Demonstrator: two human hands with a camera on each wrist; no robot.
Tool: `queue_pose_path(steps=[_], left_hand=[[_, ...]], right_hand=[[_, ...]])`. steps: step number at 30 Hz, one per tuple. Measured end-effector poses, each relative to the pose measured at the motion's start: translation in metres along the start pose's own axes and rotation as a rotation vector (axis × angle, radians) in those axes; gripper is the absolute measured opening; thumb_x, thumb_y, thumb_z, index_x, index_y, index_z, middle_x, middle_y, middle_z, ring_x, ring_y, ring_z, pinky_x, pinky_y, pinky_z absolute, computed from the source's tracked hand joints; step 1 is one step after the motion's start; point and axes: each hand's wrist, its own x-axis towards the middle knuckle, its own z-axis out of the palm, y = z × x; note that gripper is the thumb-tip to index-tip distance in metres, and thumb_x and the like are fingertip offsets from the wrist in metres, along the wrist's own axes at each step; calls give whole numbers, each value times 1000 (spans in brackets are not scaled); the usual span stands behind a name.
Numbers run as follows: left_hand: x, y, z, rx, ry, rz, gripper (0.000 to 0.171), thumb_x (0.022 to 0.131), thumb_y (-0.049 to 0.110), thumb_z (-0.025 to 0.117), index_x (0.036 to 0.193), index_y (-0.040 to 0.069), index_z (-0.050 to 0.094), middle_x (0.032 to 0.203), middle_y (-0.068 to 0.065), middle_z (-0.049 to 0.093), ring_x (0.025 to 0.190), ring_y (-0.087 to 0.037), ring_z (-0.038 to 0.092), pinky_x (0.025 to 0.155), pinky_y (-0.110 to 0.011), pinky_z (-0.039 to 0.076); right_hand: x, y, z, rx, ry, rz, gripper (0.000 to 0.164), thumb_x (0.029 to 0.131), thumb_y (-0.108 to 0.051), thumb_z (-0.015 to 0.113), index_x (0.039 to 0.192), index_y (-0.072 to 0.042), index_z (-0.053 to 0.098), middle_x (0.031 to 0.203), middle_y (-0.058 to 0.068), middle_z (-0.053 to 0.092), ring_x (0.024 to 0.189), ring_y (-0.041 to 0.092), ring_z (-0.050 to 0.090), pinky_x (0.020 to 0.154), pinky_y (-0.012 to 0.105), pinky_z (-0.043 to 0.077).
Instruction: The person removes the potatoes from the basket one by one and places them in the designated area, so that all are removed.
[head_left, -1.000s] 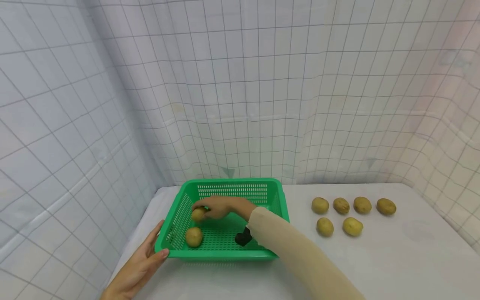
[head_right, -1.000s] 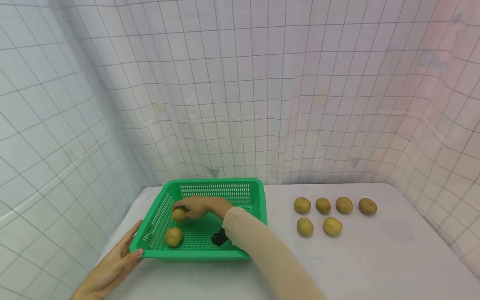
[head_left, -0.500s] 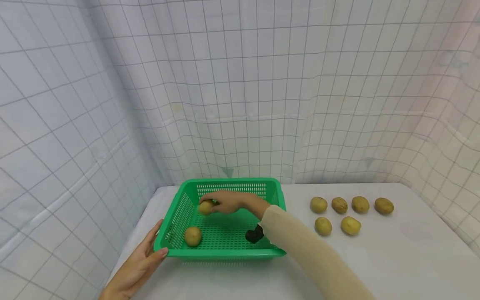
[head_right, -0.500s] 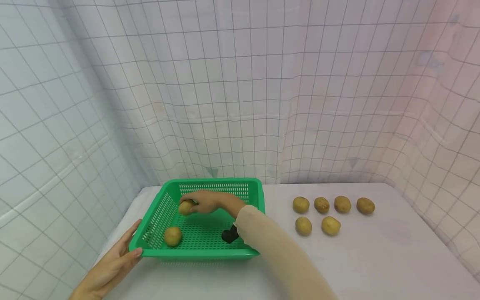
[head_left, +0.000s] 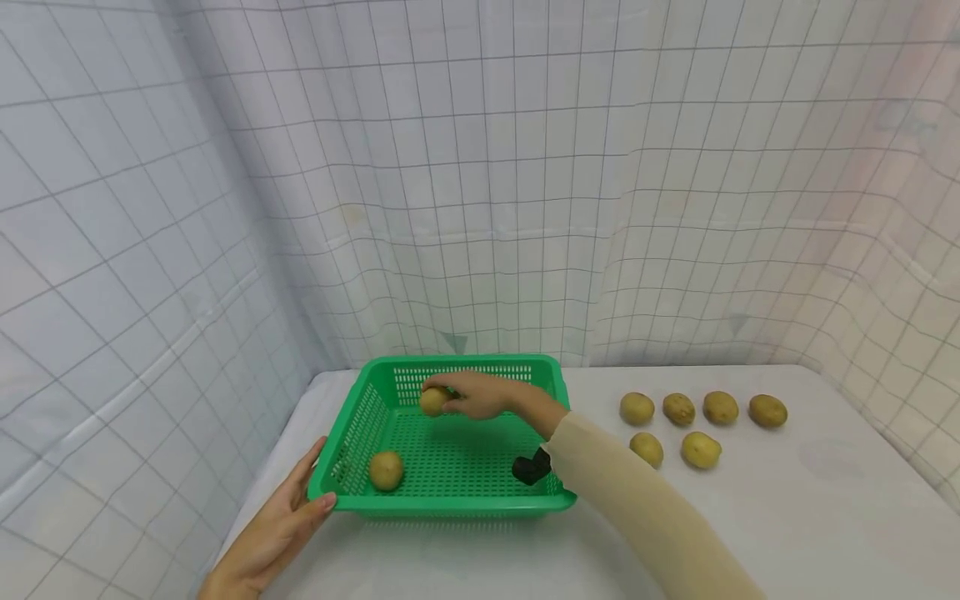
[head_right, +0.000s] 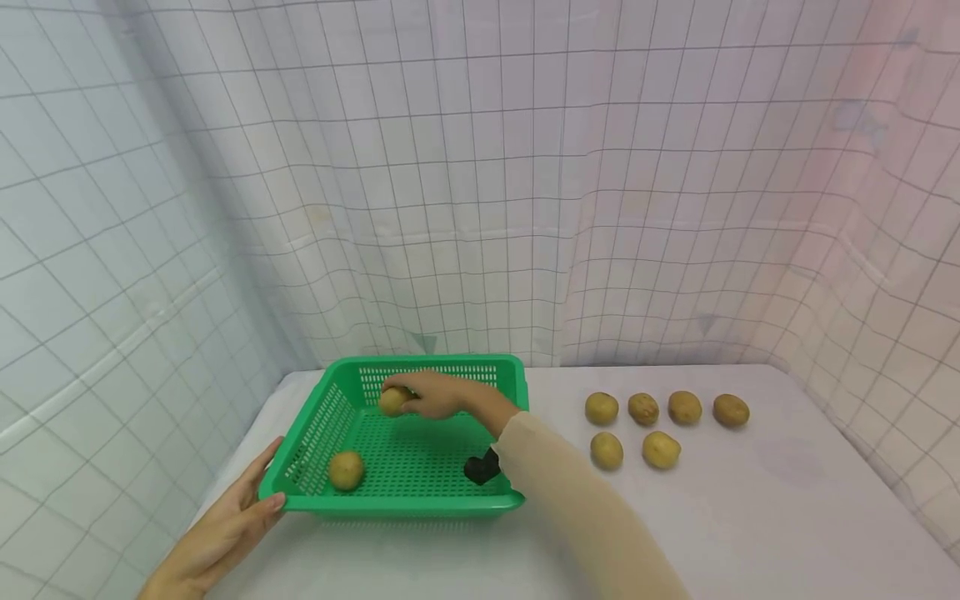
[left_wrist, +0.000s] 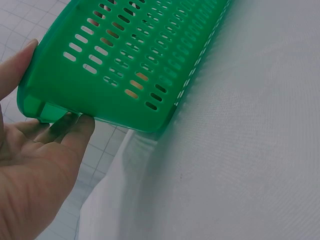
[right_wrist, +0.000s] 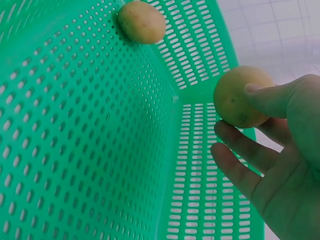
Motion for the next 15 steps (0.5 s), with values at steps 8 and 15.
queue_pose_path(steps=[8, 15], left_hand=[[0, 2, 0, 6, -5, 14, 86, 109, -4, 43, 164, 19, -19, 166, -16, -27, 137, 8, 35, 109, -19, 37], [1, 0, 0, 11, -6, 12, 85, 109, -4, 42, 164, 19, -20, 166, -15, -28, 138, 9, 34, 109, -19, 36]], right_hand=[[-17, 3, -7, 3, 22, 38, 45, 109, -14, 56, 153, -11, 48, 139, 2, 58, 121, 13, 56, 101, 32, 47], [-30, 11, -7, -12, 35, 36, 45, 108, -16, 58, 151, -9, 49, 136, 2, 59, 116, 12, 58, 97, 32, 49]])
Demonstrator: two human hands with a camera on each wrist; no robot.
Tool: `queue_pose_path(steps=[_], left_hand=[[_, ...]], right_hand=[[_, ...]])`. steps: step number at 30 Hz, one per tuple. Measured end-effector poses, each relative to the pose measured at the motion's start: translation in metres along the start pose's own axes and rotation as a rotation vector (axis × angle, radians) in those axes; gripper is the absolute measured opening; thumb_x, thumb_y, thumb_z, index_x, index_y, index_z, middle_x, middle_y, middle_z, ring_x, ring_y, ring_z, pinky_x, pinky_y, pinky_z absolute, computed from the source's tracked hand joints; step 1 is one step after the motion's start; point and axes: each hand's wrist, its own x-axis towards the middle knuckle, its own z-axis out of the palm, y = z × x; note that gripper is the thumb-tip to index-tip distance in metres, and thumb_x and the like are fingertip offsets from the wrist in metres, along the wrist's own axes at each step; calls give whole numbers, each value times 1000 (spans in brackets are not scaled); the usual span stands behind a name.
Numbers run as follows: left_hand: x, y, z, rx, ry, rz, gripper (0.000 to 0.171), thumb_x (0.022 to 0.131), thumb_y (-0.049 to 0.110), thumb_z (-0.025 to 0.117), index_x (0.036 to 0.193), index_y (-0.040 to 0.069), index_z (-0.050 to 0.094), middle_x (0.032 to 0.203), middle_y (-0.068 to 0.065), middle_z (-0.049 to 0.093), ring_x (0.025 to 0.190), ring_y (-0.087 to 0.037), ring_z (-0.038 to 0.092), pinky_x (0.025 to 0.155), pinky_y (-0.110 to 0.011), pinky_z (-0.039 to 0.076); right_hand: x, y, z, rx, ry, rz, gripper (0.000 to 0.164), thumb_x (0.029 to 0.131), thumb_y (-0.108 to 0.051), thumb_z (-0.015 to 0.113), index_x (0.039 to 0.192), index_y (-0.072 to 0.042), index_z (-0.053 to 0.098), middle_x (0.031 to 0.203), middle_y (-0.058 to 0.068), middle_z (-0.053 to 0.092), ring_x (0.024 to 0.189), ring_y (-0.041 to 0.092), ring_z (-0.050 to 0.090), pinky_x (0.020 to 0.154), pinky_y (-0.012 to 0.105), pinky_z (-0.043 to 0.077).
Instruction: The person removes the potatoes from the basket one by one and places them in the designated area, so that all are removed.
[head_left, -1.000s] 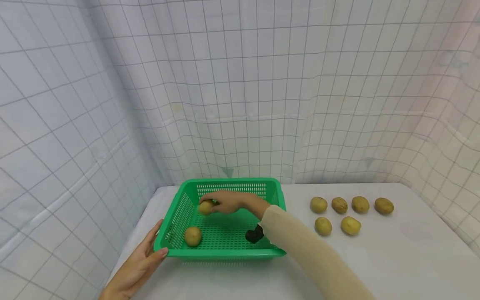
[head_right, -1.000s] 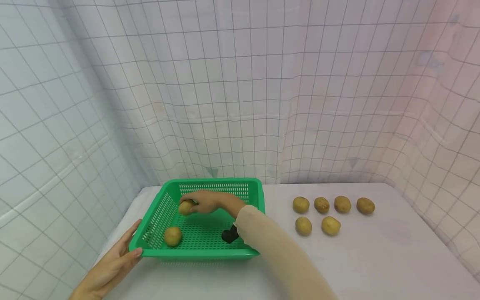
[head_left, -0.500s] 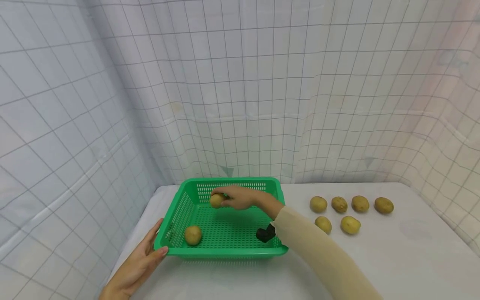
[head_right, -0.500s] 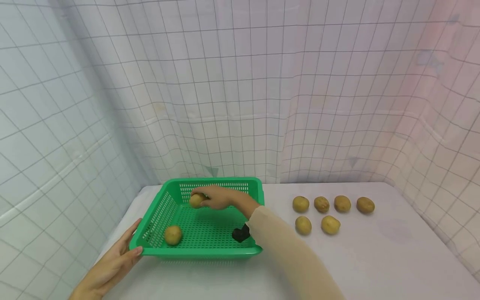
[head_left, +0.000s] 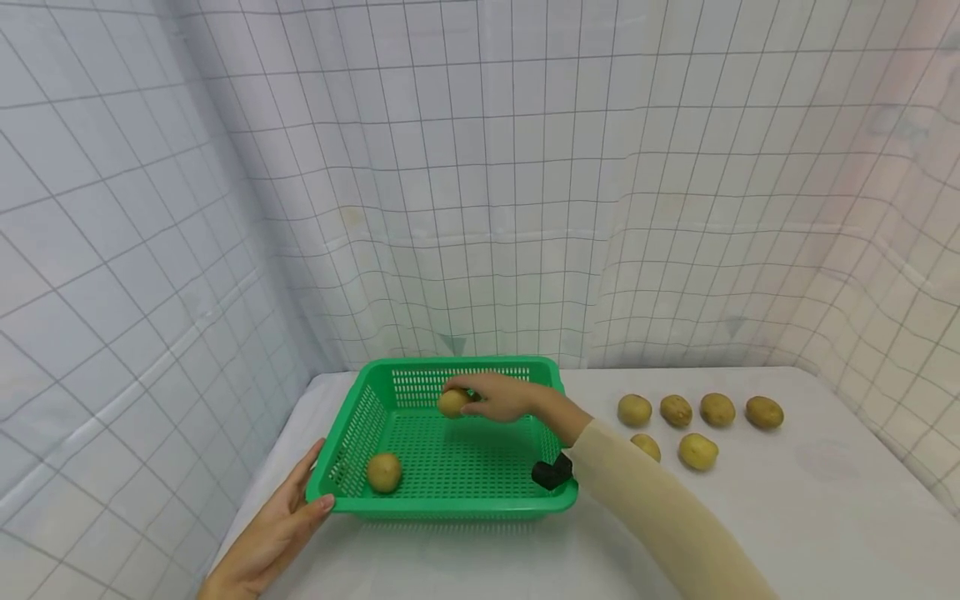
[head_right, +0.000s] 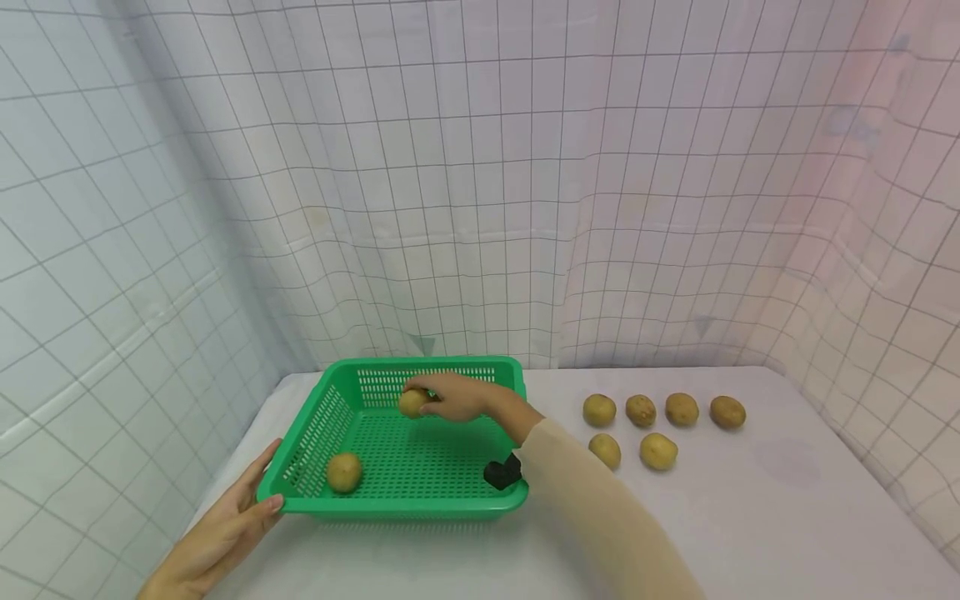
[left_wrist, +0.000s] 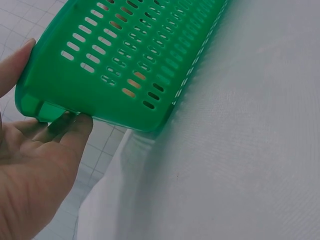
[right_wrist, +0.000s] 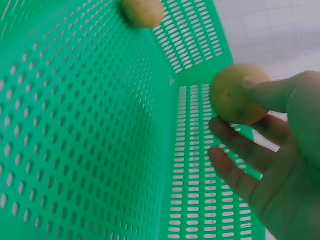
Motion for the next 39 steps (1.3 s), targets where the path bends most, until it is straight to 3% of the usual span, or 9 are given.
queue_pose_path(steps=[8, 18, 39], left_hand=[[1, -1, 0, -14, -3, 14, 86, 108, -6, 42, 164, 19, -19, 166, -15, -29, 138, 8, 34, 110, -19, 36], [1, 0, -2, -8, -5, 6, 85, 109, -5, 41, 164, 20, -19, 166, -16, -29, 139, 7, 34, 109, -19, 37], [0, 1, -1, -15, -13, 2, 85, 109, -4, 41, 163, 20, -21, 165, -14, -31, 138, 10, 34, 109, -19, 36]], right_hand=[[-7, -3, -5, 8, 0, 8, 46, 109, -18, 58, 153, -10, 48, 136, 1, 60, 118, 12, 57, 100, 33, 48], [-18, -4, -17, 6, 18, 7, 44, 108, -16, 59, 150, -10, 50, 126, -2, 62, 106, 10, 60, 90, 31, 50], [-33, 1, -27, 0, 43, 20, 45, 109, -17, 57, 151, -4, 48, 127, 0, 61, 114, 18, 59, 96, 38, 49]])
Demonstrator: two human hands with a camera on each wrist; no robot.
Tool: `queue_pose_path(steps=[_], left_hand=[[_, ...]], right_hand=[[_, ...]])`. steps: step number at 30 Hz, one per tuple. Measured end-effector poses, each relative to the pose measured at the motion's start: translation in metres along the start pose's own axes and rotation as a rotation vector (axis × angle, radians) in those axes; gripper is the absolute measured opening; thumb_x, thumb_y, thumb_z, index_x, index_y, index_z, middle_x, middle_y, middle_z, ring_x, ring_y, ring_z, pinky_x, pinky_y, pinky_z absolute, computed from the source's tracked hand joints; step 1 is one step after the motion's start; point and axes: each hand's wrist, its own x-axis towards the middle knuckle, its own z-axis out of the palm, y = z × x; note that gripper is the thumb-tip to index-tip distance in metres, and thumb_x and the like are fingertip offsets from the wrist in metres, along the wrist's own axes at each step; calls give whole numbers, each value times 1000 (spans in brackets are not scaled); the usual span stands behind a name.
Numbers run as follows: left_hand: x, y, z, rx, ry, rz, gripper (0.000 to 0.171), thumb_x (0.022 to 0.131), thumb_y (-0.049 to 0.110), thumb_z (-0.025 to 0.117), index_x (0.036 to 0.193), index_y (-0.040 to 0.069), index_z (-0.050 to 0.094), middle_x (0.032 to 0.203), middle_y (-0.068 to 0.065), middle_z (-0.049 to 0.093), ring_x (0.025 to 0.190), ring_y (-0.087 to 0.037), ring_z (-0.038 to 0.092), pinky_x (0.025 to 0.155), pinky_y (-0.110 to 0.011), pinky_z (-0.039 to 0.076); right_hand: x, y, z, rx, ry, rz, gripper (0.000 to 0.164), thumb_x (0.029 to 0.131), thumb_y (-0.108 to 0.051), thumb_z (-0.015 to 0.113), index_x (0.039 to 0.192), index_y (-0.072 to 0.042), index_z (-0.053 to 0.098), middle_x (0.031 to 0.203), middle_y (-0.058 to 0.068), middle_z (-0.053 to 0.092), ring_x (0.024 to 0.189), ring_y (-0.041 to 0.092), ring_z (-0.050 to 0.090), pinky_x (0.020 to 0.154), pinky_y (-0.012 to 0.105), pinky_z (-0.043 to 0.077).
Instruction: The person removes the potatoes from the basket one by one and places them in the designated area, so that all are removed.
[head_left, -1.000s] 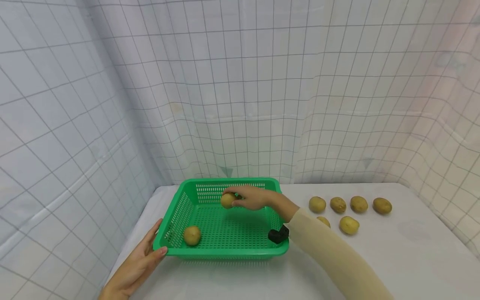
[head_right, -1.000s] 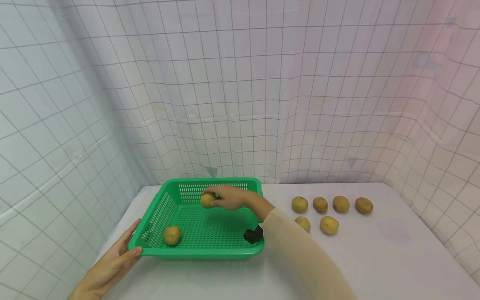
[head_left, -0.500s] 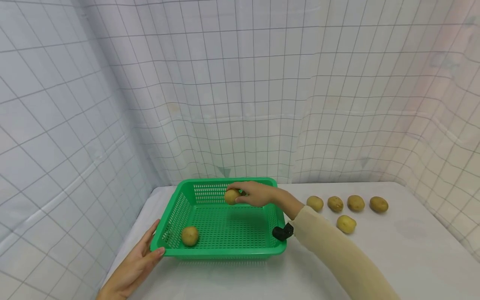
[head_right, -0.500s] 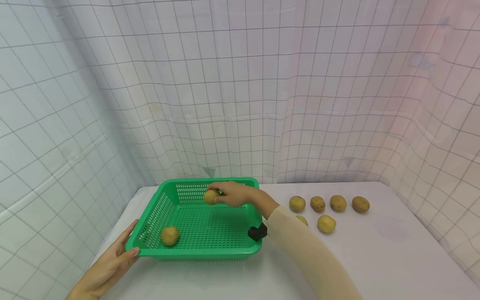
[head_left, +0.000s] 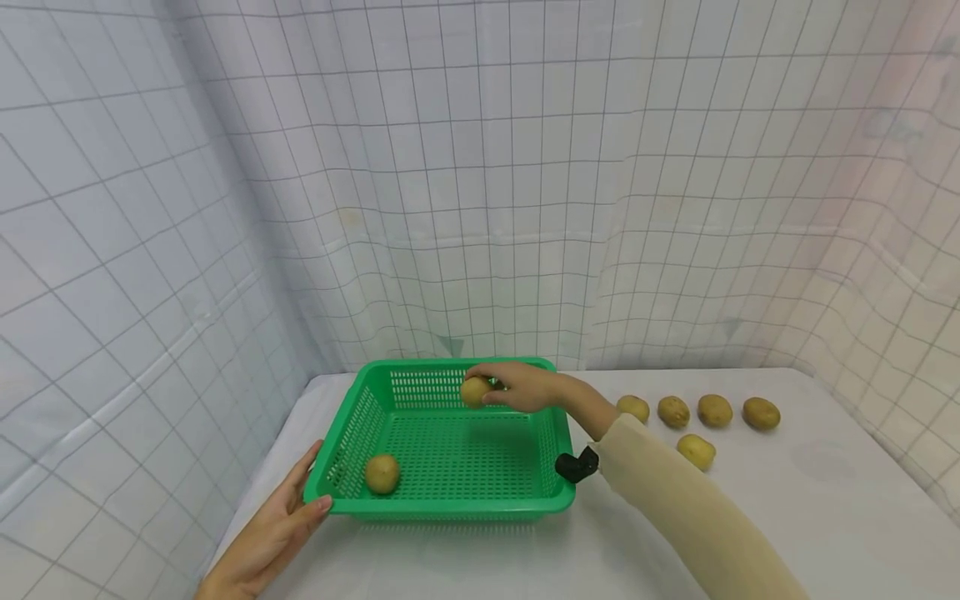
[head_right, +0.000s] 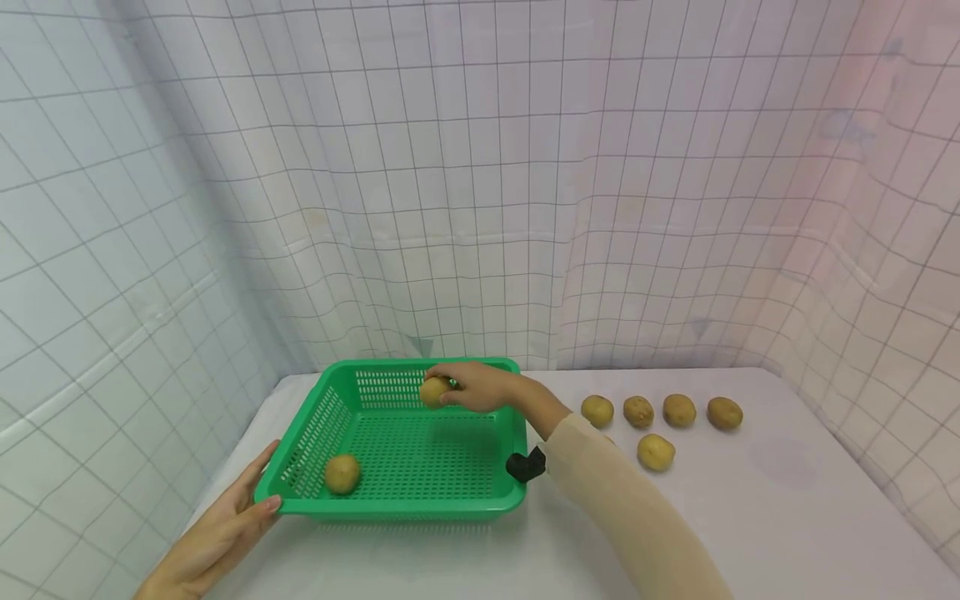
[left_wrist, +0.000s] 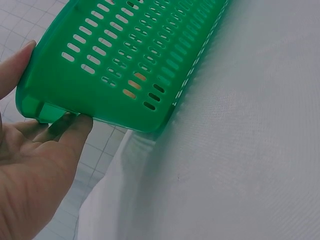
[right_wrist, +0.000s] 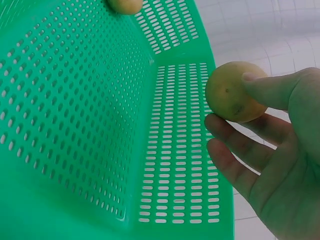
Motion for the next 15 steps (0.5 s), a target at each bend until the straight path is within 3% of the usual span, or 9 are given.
queue_pose_path(steps=[15], left_hand=[[3, -2, -3, -3, -33, 20, 84, 110, -5, 38, 161, 18, -25, 163, -15, -34, 138, 10, 33, 109, -19, 36]], right_hand=[[-18, 8, -6, 33, 22, 44, 43, 109, -19, 58, 149, -6, 50, 118, -5, 62, 102, 14, 58, 90, 37, 50]])
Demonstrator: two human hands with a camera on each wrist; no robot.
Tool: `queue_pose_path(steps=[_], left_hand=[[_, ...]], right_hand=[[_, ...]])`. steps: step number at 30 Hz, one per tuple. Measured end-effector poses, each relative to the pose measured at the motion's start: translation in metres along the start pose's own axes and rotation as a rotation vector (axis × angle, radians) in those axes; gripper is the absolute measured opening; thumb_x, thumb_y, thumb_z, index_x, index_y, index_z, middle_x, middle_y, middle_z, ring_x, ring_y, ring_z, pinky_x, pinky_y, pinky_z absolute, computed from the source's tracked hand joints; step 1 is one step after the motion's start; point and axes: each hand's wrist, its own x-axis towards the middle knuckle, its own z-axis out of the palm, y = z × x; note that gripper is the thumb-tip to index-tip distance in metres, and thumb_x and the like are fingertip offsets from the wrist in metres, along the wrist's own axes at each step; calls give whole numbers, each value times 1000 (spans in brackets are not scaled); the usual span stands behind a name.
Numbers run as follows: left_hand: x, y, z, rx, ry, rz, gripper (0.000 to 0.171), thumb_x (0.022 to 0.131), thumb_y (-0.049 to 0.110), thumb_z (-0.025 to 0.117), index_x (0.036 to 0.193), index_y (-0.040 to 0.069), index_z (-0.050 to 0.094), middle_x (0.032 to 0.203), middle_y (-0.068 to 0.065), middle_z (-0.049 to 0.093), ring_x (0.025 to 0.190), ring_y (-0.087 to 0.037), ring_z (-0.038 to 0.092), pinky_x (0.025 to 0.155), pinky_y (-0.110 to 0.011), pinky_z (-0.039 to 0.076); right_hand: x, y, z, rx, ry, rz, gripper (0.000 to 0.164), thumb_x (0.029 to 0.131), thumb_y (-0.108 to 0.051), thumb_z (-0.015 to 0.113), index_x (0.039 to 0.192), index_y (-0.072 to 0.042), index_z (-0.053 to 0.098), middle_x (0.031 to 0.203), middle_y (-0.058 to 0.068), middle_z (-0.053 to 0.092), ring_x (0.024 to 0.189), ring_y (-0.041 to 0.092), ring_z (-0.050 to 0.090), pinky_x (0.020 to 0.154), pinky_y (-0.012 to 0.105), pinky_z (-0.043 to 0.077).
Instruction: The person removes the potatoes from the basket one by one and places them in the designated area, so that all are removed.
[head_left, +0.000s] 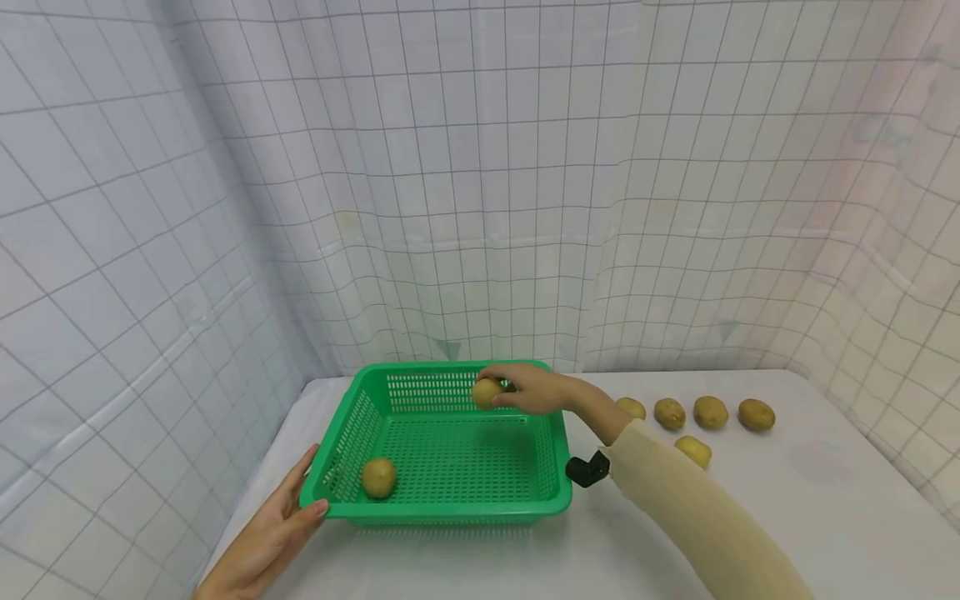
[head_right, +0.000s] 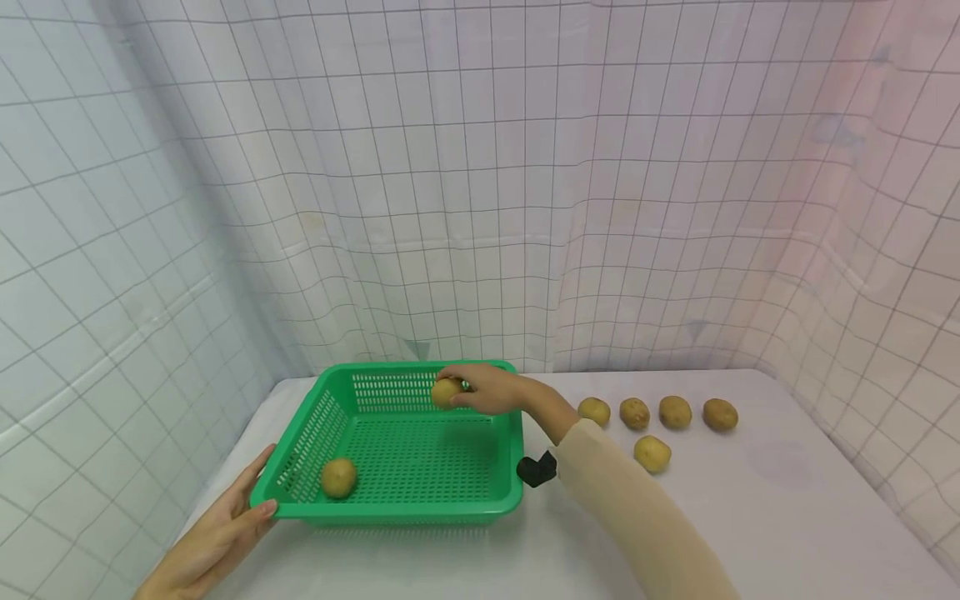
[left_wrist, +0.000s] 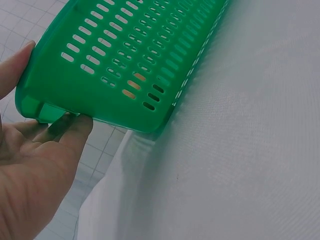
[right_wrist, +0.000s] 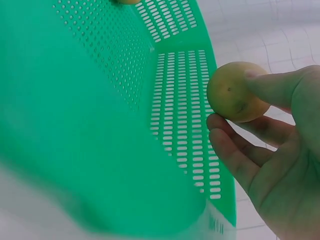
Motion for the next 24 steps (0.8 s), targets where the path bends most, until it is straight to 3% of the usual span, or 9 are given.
queue_pose_path(steps=[9, 24], left_hand=[[0, 1, 0, -16, 7, -10, 84, 110, -4, 37, 161, 18, -25, 163, -15, -35, 138, 9, 34, 110, -19, 36], [0, 1, -1, -46, -34, -22, 84, 111, -4, 35, 160, 20, -29, 161, -16, -38, 137, 9, 35, 110, -20, 36]], right_hand=[[-12, 3, -7, 63, 20, 23, 44, 108, -18, 58, 149, -4, 50, 118, -1, 62, 101, 17, 58, 89, 38, 50], [-34, 11, -16, 50, 40, 34, 46, 108, -17, 59, 150, -2, 48, 119, 0, 62, 104, 21, 58, 90, 40, 50]])
